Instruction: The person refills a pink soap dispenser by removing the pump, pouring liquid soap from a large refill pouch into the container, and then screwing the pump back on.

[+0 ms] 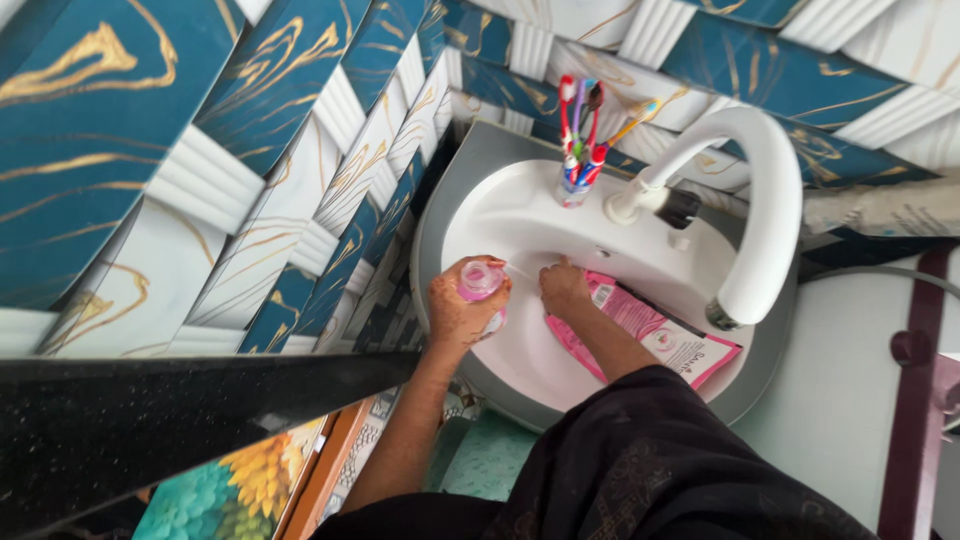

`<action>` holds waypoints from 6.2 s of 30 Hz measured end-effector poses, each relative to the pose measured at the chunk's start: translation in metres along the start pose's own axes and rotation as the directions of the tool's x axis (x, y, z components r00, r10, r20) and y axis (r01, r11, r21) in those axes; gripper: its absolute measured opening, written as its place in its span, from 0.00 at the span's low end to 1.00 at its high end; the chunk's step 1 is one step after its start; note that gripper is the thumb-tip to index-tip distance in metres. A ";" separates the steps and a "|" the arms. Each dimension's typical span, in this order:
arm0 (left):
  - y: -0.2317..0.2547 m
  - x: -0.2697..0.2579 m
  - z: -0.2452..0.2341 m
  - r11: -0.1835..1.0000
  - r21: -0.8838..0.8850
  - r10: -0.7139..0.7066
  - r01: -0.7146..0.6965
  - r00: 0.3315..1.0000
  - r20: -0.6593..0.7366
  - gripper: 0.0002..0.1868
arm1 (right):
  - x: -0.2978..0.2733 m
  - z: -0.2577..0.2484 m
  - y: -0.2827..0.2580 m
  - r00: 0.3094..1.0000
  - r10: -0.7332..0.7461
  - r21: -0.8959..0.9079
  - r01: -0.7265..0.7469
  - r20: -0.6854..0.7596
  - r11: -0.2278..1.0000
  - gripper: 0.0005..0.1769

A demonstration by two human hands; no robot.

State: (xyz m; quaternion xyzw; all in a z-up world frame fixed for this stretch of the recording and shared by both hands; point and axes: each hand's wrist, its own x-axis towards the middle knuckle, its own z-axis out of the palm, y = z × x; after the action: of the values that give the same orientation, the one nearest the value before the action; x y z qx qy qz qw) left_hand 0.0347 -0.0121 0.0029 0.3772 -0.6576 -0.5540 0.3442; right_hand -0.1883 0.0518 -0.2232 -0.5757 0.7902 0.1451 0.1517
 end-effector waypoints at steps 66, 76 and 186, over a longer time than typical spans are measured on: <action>0.008 0.005 -0.006 0.996 0.060 0.061 -0.063 0.998 0.027 0.14 | -0.146 -0.007 0.017 0.839 -0.470 0.955 0.297 -0.274 -0.027 0.33; 0.002 -0.001 0.035 0.968 0.165 0.146 -0.189 0.959 0.241 0.20 | -0.210 -0.220 -0.050 0.604 -0.118 0.405 0.654 -0.788 0.639 0.46; 0.040 0.021 0.007 0.943 0.057 0.274 -0.328 0.861 0.429 0.23 | -0.183 -0.261 -0.047 0.777 0.129 0.736 0.511 -0.617 0.444 0.42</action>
State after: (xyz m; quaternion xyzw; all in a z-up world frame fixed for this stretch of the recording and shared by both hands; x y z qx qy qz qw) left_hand 0.0142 -0.0230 0.0425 0.1644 -0.8005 -0.5173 0.2540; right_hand -0.1093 0.0907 0.0865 -0.5179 0.6769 -0.4887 0.1866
